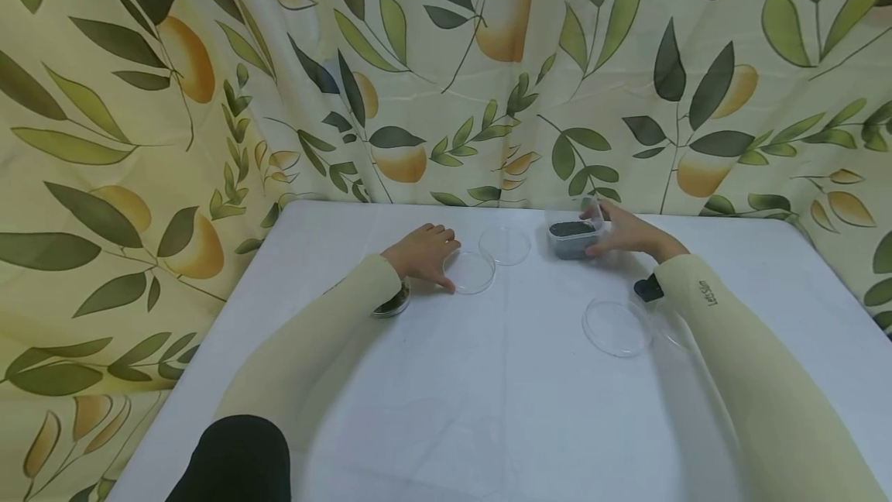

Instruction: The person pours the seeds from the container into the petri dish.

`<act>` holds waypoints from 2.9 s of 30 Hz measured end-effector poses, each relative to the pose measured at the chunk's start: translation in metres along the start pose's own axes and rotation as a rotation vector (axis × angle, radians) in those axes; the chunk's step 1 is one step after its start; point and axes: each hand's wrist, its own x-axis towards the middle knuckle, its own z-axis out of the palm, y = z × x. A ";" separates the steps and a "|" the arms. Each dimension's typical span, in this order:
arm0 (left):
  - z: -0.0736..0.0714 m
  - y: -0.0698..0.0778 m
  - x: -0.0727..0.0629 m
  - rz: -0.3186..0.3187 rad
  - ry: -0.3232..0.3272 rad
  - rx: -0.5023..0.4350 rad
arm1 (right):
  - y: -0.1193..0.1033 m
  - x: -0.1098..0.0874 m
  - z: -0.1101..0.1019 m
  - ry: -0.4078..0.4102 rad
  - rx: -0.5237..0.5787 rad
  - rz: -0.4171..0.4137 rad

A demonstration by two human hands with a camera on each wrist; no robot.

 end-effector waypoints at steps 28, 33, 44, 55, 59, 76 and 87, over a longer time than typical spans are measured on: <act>-0.004 0.003 -0.002 -0.025 -0.044 -0.023 | -0.013 -0.007 0.004 0.033 -0.033 -0.024; -0.004 0.003 -0.003 -0.022 -0.042 -0.022 | -0.016 -0.009 0.005 0.048 -0.035 0.005; -0.003 0.003 -0.002 -0.019 -0.033 -0.016 | -0.018 -0.014 0.012 0.129 -0.110 -0.060; 0.001 0.002 0.000 -0.013 -0.024 -0.016 | -0.027 -0.022 0.022 0.251 -0.287 -0.070; 0.002 0.001 0.000 -0.008 -0.019 -0.008 | -0.028 -0.025 0.023 0.298 -0.398 -0.093; -0.001 0.001 0.000 0.005 -0.019 -0.028 | -0.034 -0.030 0.025 0.293 -0.526 -0.141; 0.000 0.002 -0.001 0.002 -0.020 -0.021 | -0.048 -0.035 0.028 0.304 -0.630 -0.194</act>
